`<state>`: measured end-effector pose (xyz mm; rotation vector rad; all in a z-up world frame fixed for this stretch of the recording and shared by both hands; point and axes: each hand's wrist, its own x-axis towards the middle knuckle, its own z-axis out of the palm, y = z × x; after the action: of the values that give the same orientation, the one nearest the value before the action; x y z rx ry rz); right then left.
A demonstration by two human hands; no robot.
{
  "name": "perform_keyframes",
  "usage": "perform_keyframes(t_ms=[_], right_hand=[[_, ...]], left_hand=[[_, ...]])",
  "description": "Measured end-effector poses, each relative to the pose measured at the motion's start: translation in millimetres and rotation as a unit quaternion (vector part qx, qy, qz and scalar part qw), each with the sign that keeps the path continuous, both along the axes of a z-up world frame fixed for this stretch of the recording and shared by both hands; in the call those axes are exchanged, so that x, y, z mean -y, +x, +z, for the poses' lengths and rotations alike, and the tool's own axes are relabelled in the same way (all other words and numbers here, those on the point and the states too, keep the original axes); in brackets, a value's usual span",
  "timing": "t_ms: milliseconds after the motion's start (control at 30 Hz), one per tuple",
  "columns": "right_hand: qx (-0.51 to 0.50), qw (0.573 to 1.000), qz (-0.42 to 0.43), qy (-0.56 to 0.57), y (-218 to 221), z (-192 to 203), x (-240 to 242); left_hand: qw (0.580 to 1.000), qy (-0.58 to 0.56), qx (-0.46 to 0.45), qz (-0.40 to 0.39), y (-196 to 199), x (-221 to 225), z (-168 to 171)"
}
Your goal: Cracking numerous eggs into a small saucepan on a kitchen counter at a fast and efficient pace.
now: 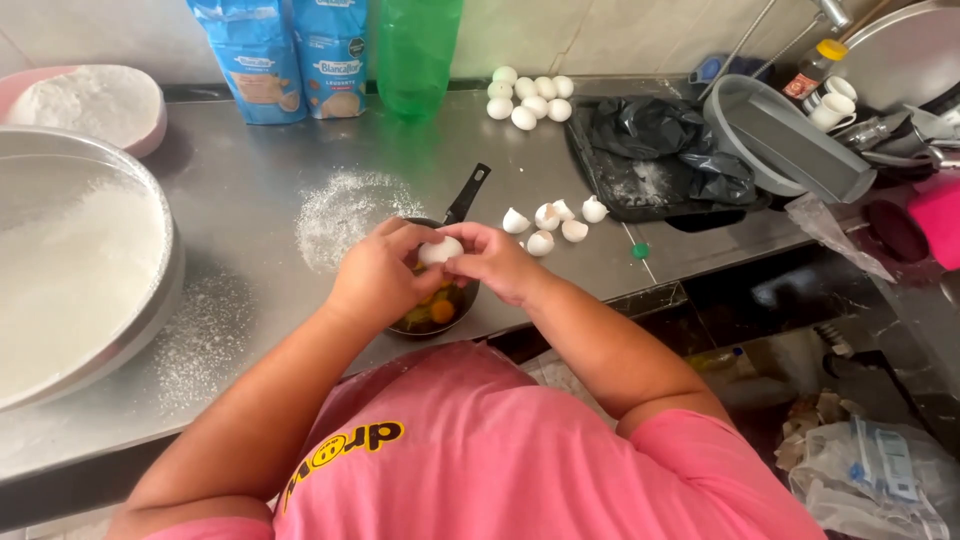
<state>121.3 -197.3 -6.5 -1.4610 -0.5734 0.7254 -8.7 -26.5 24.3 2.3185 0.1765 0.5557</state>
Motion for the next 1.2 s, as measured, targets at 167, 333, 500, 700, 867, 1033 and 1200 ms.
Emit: perform_keyframes(t_ms=[167, 333, 500, 700, 867, 1033, 1200], right_hand=[[0.012, 1.0, -0.018, -0.016, -1, -5, -5], [0.048, 0.998, -0.026, -0.044, -6, 1, -7], [0.098, 0.992, -0.02, -0.074, -2, 2, -8], [0.12, 0.99, -0.01, -0.074, -8, 10, -12], [0.131, 0.988, -0.003, -0.079, -7, 9, -15], [0.146, 0.986, -0.006, -0.082, -8, 9, -16], [0.165, 0.982, -0.006, -0.087, -8, 9, -17]], left_hand=[[0.998, 0.036, 0.037, 0.018, 7, 1, -21], [0.993, 0.067, 0.09, 0.027, 13, 1, -38], [0.98, 0.111, 0.154, 0.052, 18, -1, -50], [0.963, 0.146, 0.211, 0.086, 22, -2, -67], [0.96, 0.137, 0.224, 0.093, 21, -4, -68], [0.953, 0.152, 0.241, 0.103, 21, -3, -67], [0.95, 0.15, 0.25, 0.11, 23, -3, -71]])
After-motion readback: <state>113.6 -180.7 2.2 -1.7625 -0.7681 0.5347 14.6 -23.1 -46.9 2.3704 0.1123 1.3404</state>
